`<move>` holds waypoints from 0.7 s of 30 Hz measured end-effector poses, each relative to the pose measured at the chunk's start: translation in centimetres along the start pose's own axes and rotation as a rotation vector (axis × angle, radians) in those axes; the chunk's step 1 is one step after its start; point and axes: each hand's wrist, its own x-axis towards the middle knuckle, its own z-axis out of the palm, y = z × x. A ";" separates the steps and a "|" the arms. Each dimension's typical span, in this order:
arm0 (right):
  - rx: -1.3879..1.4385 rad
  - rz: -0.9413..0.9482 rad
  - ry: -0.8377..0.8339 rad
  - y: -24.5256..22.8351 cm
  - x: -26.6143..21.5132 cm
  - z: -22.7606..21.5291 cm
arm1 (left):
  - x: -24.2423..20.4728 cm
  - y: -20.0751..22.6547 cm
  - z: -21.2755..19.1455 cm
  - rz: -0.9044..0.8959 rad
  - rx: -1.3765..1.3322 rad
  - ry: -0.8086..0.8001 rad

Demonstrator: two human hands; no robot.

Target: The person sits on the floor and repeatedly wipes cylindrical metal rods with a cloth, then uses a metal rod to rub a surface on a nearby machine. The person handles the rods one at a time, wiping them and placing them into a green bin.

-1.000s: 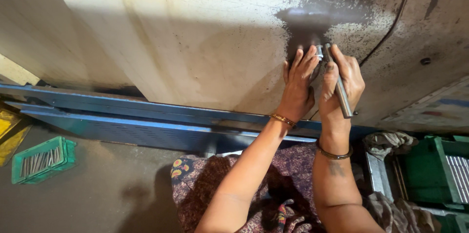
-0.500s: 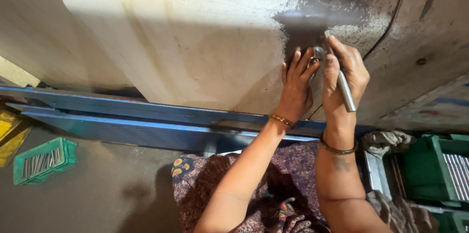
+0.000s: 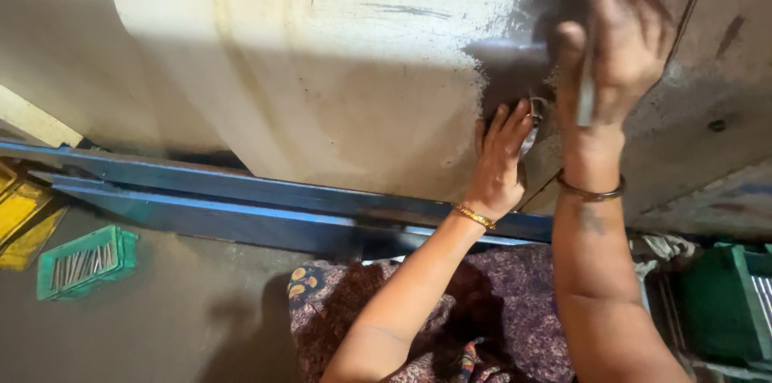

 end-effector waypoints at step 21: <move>-0.104 -0.076 -0.198 -1.4 0.1 -1.8 | -0.6 -0.1 -0.2 0.012 0.065 0.012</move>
